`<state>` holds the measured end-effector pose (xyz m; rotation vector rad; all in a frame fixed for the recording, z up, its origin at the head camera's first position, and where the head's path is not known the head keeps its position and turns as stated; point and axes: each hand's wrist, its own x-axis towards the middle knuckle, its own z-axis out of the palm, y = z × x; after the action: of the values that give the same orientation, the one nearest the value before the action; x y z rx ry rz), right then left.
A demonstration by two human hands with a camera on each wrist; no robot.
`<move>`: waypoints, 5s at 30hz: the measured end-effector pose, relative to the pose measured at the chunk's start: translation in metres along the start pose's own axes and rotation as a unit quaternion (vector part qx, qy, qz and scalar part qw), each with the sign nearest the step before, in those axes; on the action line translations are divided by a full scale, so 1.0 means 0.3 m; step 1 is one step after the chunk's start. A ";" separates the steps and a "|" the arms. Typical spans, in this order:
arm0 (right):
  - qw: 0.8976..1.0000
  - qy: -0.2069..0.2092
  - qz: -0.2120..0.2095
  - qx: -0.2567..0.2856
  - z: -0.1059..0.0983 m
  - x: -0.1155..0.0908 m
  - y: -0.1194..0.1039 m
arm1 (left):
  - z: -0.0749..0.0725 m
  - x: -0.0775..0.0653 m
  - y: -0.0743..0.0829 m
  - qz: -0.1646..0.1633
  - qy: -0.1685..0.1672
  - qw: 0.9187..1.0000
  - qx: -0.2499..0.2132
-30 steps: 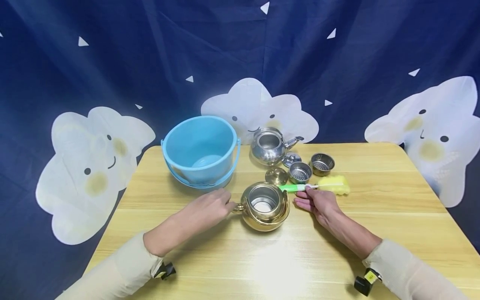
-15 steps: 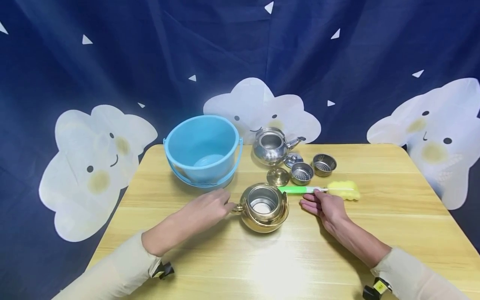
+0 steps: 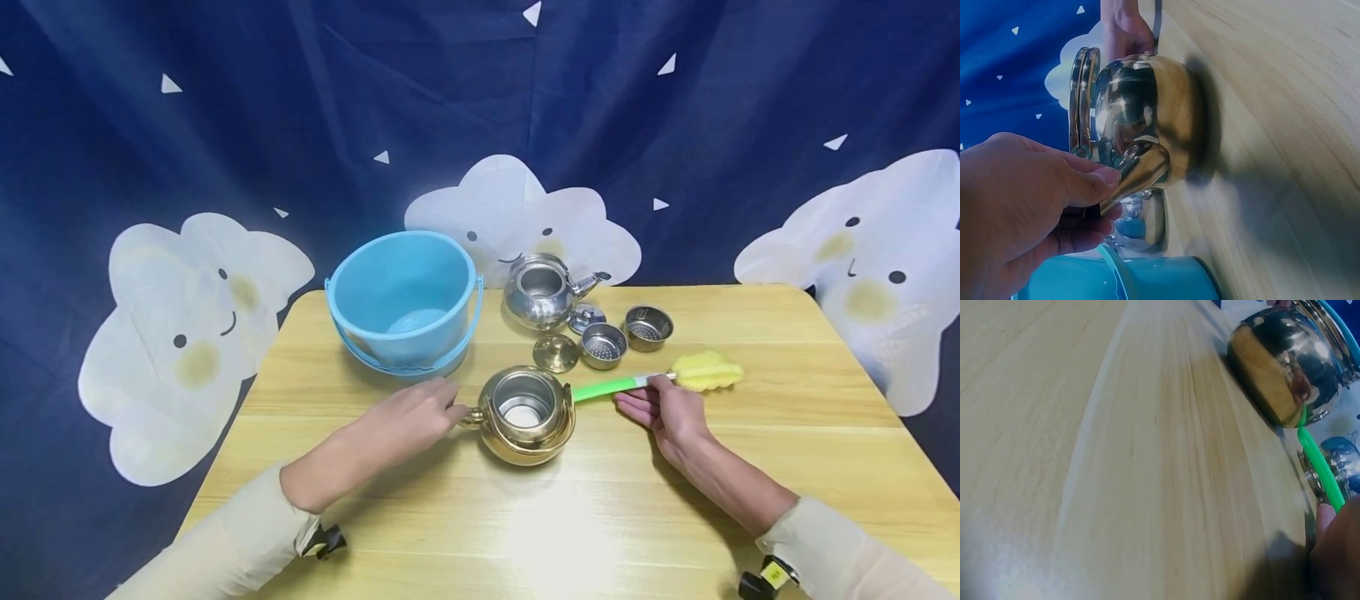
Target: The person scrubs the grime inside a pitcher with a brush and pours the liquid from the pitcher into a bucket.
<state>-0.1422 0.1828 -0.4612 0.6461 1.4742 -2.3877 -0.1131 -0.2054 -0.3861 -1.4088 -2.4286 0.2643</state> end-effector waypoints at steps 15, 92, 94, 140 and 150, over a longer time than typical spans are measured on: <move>0.998 -0.030 -0.052 0.002 -0.081 -0.039 -0.058 | -0.007 0.002 0.007 -0.011 -0.004 1.000 -0.010; 0.222 -0.121 -0.648 -0.719 0.231 -0.247 -0.330 | 0.012 0.001 0.023 -0.036 -0.003 0.999 -0.038; 0.198 -0.122 -0.652 -0.721 0.260 -0.262 -0.332 | 0.015 0.003 0.023 -0.034 -0.004 0.999 -0.039; 0.029 -0.281 -0.655 -0.701 0.550 -0.112 -0.336 | 0.027 0.017 0.025 -0.070 -0.020 0.996 -0.057; 0.093 -0.236 -0.631 -0.733 0.526 -0.139 -0.295 | 0.024 0.022 0.030 -0.081 -0.027 0.994 -0.068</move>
<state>-0.1816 0.0813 -0.3108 1.6270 -2.0955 -0.4420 -0.1116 -0.1952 -0.3945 -1.2618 -2.6318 0.1024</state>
